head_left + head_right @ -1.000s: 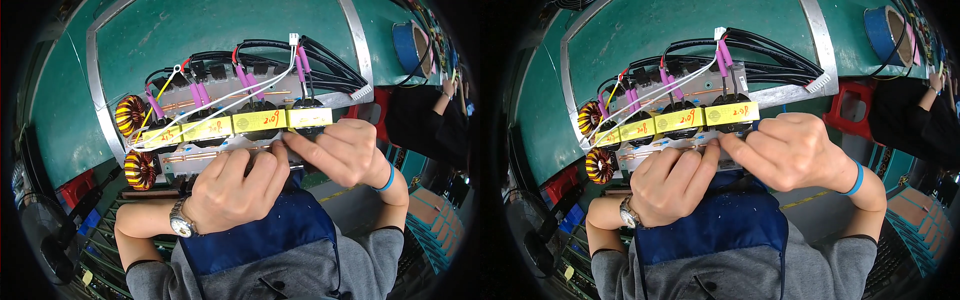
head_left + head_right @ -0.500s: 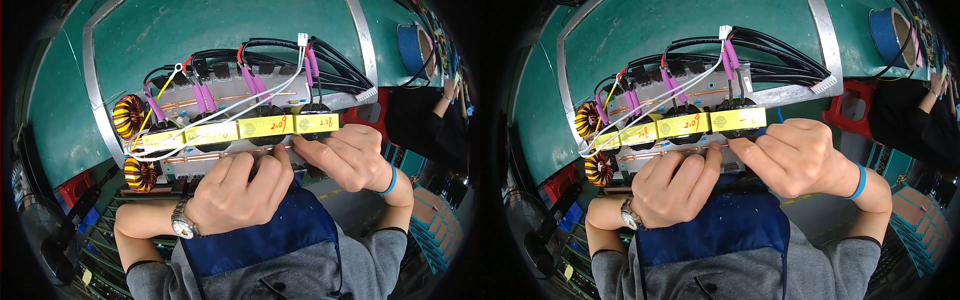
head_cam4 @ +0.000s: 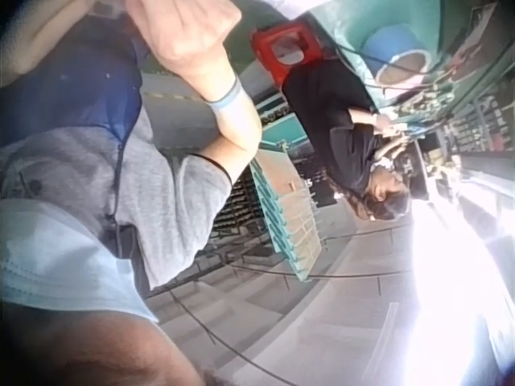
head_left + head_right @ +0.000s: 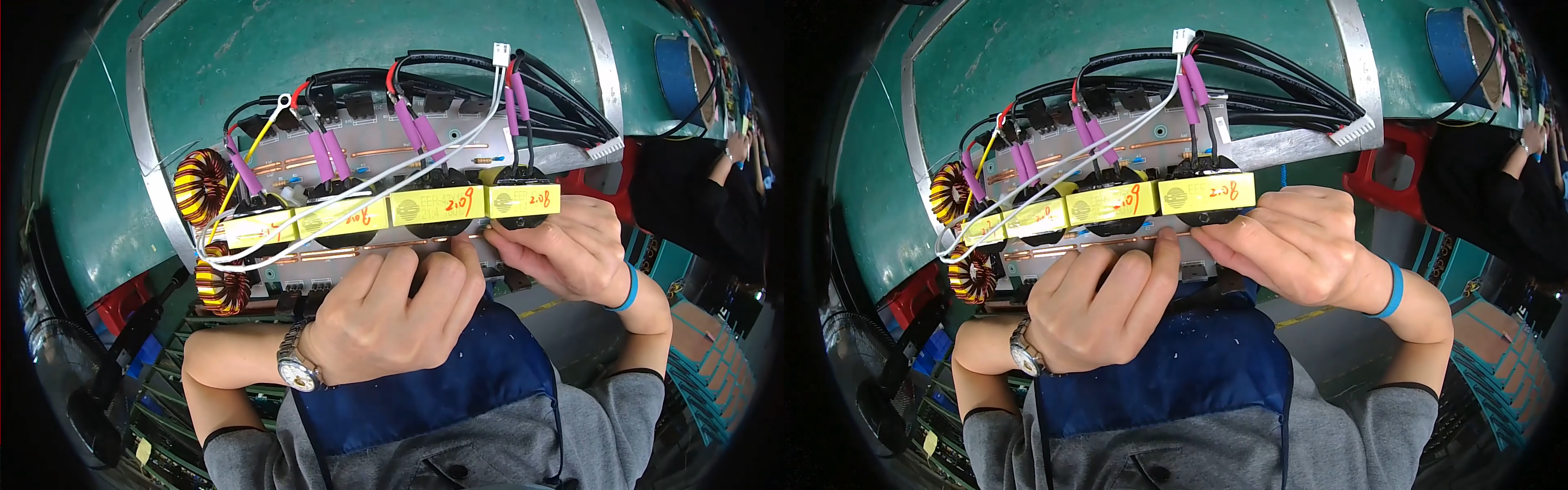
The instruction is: The person solders electronic components and wires onto a green printed circuit board using a soldering iron and solder wire.
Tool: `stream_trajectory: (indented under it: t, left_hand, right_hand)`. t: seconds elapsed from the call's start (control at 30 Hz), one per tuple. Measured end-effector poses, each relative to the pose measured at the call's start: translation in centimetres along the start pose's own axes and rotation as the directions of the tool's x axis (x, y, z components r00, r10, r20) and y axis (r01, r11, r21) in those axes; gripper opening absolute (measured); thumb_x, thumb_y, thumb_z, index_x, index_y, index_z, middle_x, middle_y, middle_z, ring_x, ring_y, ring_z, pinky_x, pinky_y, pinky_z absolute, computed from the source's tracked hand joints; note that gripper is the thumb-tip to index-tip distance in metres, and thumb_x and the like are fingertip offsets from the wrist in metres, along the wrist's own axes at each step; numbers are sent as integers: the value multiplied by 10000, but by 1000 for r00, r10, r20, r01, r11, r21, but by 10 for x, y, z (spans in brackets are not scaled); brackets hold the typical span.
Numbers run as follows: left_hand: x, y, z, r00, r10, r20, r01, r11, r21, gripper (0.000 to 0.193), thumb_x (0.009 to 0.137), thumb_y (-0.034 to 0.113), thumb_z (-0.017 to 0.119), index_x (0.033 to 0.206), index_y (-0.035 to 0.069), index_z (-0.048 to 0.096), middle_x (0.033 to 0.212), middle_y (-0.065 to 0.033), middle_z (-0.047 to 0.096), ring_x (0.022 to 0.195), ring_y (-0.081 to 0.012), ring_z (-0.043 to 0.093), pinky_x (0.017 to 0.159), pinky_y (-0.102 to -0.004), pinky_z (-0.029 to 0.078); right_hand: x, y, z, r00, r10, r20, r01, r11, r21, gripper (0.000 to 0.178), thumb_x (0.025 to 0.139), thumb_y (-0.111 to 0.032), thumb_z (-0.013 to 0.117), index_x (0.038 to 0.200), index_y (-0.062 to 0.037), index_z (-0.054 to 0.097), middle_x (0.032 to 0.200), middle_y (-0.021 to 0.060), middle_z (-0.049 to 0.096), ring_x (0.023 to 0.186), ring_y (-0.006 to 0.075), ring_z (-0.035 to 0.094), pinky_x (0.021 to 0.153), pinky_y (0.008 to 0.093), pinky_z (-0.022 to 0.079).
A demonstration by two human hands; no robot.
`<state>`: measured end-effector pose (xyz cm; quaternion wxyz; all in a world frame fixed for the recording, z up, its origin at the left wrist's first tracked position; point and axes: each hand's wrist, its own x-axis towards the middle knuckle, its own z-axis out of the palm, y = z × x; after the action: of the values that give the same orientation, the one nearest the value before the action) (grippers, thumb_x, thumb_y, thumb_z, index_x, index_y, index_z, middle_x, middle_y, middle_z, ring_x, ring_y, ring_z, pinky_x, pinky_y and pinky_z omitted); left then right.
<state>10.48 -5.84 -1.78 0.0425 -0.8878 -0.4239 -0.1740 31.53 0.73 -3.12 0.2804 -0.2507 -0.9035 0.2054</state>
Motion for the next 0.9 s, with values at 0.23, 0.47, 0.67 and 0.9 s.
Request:
stream_trajectory:
  t: [0.23,0.47,0.67,0.9]
  left_hand:
    - [2,-2,0,1000,4,28,-3,999,-44,380,618,101,627,987,79,715,695,32,436,590,-92,451,493,-209,374]
    - [1,-4,4,1000,16,-1,-16,999,-49,391,626,86,642,1010,68,716,681,27,428,572,-98,441,463,-224,357]
    - [1,-3,3,1000,5,17,-4,998,-56,362,656,76,659,1013,55,712,668,17,416,545,-106,432,446,-241,337]
    - [-1,-4,5,1000,9,7,-8,996,-87,358,660,73,656,1013,44,708,672,14,417,543,-107,435,449,-243,340]
  right_hand:
    - [-5,1,3,999,-13,-33,13,1000,-11,166,670,-22,795,727,-27,639,548,8,533,433,116,512,384,232,357]
    - [-5,7,1,998,-64,-14,64,998,0,169,669,-23,794,753,-14,648,550,6,532,433,110,507,382,227,348]
    - [-8,9,1,992,-122,16,122,992,-27,214,635,-46,735,839,-1,690,541,-23,485,436,89,458,377,214,310]
    - [-6,7,3,982,-188,-2,187,977,-107,280,576,-64,666,846,4,690,544,-36,442,458,74,440,379,208,297]
